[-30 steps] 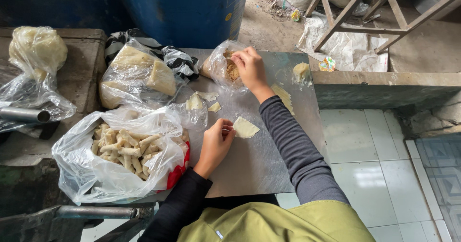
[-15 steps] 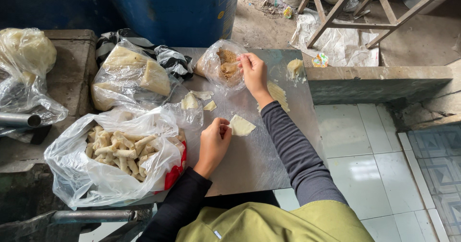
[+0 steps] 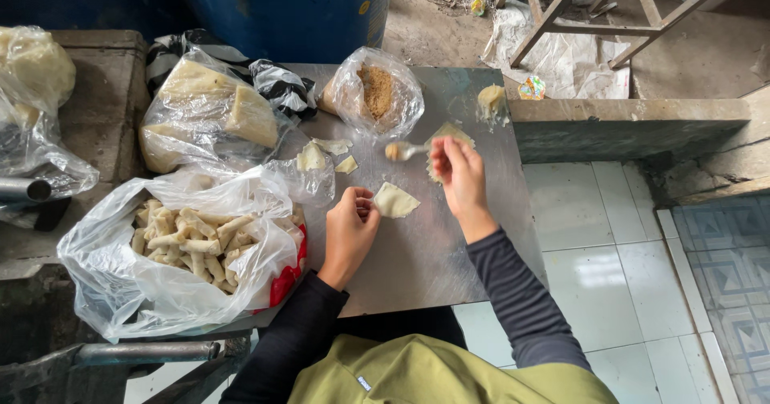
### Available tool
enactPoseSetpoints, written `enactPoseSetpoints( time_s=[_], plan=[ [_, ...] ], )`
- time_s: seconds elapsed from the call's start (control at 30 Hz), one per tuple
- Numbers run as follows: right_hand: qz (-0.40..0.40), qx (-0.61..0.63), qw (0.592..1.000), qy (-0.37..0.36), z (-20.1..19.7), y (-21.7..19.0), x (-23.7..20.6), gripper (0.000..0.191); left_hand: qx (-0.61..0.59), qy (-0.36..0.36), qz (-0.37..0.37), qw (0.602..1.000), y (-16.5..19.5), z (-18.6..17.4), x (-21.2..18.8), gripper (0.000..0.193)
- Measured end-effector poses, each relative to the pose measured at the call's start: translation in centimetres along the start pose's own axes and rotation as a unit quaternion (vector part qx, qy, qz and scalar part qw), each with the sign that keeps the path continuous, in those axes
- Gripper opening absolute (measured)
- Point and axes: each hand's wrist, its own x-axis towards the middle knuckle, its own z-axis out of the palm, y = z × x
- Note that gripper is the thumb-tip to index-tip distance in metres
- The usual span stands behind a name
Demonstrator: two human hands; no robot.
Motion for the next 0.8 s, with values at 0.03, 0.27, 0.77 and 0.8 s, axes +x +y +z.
enactPoseSetpoints(
  time_s=[0.03, 0.27, 0.77, 0.8],
  plan=[
    [0.009, -0.013, 1.000, -0.009, -0.6, 0.5, -1.4, 0.022, -0.002, -0.002, -0.004, 1.000, 0.1, 0.0, -0.1, 0.020],
    [-0.041, -0.148, 0.987, -0.054, -1.8, 2.9, -6.3, 0.024, 0.026, 0.018, 0.013, 0.999, 0.0, 0.0, -0.3, 0.020],
    [-0.343, -0.471, 0.768, -0.266, 0.0, -3.1, -12.0, 0.042, 0.001, 0.017, 0.036, 0.999, -0.1, 0.1, -0.5, 0.019],
    [-0.346, -0.478, 0.765, -0.258, -0.3, -3.3, -12.3, 0.042, -0.002, 0.018, 0.040, 0.999, 0.1, 0.1, -0.5, 0.018]
  ],
)
